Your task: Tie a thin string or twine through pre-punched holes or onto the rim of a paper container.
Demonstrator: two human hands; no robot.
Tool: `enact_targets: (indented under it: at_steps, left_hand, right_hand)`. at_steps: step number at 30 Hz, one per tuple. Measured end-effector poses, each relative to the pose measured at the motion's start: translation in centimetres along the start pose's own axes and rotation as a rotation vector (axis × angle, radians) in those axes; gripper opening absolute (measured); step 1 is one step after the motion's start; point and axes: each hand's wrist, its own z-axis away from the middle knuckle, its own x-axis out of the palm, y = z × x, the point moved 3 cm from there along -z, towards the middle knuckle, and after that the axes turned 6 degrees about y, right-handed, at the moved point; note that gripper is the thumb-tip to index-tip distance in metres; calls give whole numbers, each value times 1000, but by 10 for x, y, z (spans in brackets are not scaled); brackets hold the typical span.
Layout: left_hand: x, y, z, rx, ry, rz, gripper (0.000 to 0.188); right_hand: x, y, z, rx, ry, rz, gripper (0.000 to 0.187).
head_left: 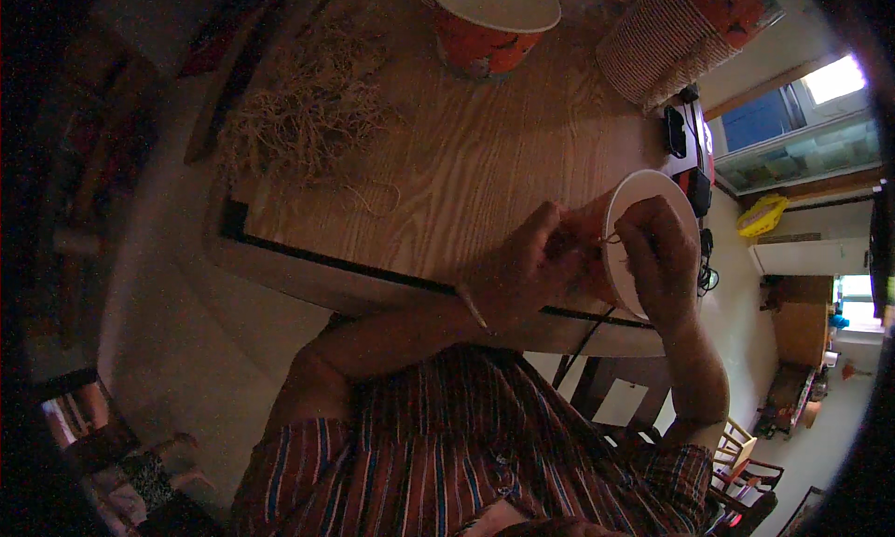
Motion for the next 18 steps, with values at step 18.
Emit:
enact_targets:
  at_steps: [18]
  left_hand:
    - [2,-15,-8,31,-66,35,16]
  right_hand:
    - [5,-2,-3,372,29,-421,9]
